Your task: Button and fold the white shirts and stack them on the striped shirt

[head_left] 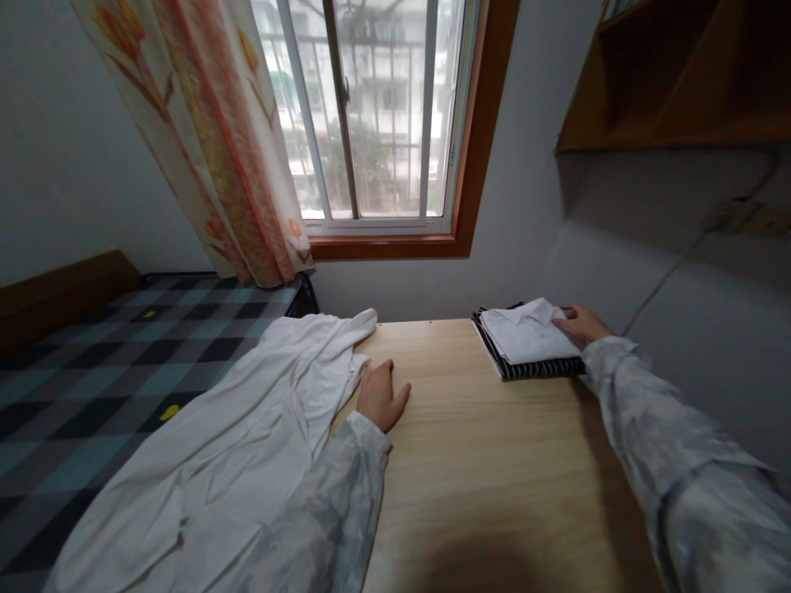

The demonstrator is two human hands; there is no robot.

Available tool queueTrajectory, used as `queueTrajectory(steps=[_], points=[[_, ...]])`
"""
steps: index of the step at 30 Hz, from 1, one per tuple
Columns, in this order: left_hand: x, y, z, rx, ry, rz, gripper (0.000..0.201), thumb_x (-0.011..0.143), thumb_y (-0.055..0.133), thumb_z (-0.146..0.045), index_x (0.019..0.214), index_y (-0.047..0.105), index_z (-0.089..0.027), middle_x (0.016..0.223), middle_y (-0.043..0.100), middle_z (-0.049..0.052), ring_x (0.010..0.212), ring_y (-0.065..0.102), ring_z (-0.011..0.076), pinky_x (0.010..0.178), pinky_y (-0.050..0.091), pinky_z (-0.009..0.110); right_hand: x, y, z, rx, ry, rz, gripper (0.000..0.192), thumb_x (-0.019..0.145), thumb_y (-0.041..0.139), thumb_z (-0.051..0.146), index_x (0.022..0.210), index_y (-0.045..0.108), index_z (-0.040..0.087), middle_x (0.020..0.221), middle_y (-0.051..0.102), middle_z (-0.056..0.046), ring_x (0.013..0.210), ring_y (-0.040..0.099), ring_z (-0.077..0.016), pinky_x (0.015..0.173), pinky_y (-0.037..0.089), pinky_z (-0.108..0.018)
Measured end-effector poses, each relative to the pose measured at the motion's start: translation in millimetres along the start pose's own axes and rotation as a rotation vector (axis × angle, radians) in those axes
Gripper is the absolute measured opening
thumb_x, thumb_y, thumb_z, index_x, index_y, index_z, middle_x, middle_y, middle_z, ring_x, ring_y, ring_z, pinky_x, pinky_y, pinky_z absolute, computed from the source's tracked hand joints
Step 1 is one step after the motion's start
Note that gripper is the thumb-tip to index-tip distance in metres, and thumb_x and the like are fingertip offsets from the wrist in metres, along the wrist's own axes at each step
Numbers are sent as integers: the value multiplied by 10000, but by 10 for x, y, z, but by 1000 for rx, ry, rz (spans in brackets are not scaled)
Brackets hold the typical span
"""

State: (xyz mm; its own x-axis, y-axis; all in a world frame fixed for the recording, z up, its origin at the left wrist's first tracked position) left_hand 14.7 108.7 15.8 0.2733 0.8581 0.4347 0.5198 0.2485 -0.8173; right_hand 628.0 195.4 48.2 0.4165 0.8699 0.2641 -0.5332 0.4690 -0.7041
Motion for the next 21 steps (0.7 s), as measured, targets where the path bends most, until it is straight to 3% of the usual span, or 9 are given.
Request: queueTrajectory(steps=[3,6,8,12,14,17,19,21], points=[[0,8,5,-4,-1,-3,563,971,636,-421,1459,516,-165,1388,680,187,1319,627,356,1180,437,542,-149,13,152,-239,-11,-89,649,851,712,348,1421,636,47,1383,686,-301,1249,676,-388,1114,503,-525],[0,24,14,-11,-4,4,564,968,640,-411,1461,513,-169,1401,675,186,1327,624,351,1183,436,540,-458,167,687,-370,-304,-201,641,962,567,398,1511,580,68,1587,546,-269,1522,447,-394,1285,305,-553],[-2,27,11,-13,-1,9,569,971,636,-416,1465,508,-164,1406,673,187,1331,623,349,1183,437,539,-692,457,904,-384,-436,-99,642,1009,490,449,1539,558,94,1641,503,-230,1567,391,-368,1310,268,-540],[-15,15,-15,-6,2,16,584,971,643,-428,1469,511,-154,1407,670,192,1338,616,354,1184,443,539,-1001,905,900,-348,-465,143,623,999,491,500,1531,570,187,1590,582,-173,1520,472,-342,1277,337,-544],[-26,11,-29,-2,-4,22,579,962,657,-422,1465,522,-169,1398,676,181,1328,620,353,1182,445,541,-1034,945,854,-342,-451,177,607,994,500,500,1523,579,214,1584,591,-162,1518,480,-345,1270,347,-548],[-42,15,-45,-4,-14,28,579,951,673,-414,1450,538,-153,1391,680,186,1326,619,354,1185,442,534,-1041,869,862,-362,-362,131,643,1011,472,512,1524,573,138,1593,564,-222,1518,476,-390,1265,350,-589],[-49,23,-53,-12,-20,29,576,948,677,-412,1439,545,-141,1390,681,193,1322,622,353,1184,441,528,-1186,793,1011,-336,-337,22,658,1039,422,492,1551,537,94,1628,516,-246,1544,439,-408,1275,327,-623],[-52,27,-59,-16,-23,27,566,944,683,-411,1429,555,-151,1383,686,192,1313,626,353,1183,436,535,-1517,781,1272,-249,-404,-93,644,1055,406,444,1608,478,121,1699,434,-209,1598,357,-394,1305,278,-636]])
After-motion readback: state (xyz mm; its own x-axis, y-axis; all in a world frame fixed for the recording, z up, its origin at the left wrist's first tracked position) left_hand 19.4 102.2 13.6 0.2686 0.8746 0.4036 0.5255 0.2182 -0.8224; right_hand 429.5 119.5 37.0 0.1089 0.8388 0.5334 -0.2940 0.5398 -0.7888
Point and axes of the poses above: each hand's wrist, its own x-axis towards the middle knuckle, its own y-axis out of the palm, z = x × y, the point moved 9 cm from there along x, towards the middle knuckle
